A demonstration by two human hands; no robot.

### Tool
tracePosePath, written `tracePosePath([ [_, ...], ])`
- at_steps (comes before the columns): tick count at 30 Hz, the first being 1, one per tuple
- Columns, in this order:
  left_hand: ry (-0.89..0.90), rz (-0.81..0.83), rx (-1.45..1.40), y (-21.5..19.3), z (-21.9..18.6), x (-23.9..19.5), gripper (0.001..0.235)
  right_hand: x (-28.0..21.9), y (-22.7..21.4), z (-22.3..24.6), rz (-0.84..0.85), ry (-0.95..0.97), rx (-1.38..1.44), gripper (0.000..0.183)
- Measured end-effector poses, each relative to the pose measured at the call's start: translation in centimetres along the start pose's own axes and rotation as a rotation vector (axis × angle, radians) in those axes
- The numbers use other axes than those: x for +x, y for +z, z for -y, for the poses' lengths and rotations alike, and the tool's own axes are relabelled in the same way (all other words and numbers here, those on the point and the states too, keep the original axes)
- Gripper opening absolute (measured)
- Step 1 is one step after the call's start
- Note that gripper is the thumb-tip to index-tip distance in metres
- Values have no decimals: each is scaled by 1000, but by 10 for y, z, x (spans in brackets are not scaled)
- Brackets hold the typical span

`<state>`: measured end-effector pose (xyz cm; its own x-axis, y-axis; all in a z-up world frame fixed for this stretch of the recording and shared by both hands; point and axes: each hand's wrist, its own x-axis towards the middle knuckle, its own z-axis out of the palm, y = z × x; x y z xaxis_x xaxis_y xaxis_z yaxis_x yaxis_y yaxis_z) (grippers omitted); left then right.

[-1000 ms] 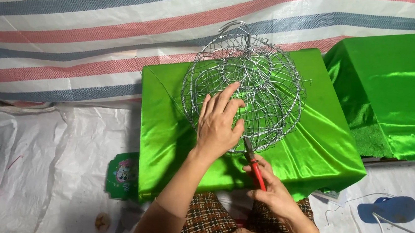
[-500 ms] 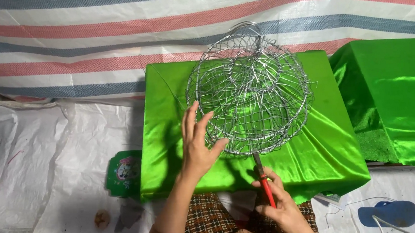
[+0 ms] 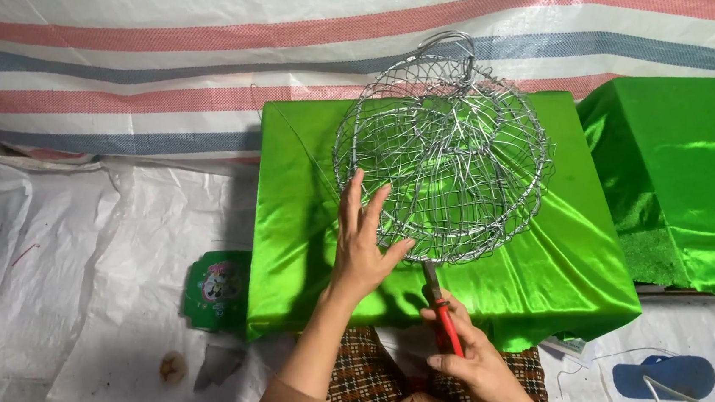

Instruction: Shaping a wire cage by bending and cutting metal wires using hands and pliers.

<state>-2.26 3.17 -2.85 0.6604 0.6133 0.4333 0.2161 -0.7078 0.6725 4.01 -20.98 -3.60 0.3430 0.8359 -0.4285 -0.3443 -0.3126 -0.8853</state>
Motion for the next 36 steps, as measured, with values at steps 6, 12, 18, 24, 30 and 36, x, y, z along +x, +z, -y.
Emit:
tracePosePath([
  [6,-34,-10,69,-11,-10,8,84,-5,-4,-2,-12,-18,21,70],
  [12,16,-173,25,-24,-3,42,51,-9,-5,-8,-29,-3,8,69],
  [18,42,-50,45,-22,21,60,59,-9,-7,-14,-16,-34,37,69],
  [24,62,-18,135,-8,36,60,62,-5,-8,-17,2,-21,23,69],
  [30,83,-54,228,-10,35,59,63,-7,-9,-21,45,-59,-10,66],
  [36,84,-25,224,-14,40,57,58,-12,-10,-22,40,-52,17,66],
])
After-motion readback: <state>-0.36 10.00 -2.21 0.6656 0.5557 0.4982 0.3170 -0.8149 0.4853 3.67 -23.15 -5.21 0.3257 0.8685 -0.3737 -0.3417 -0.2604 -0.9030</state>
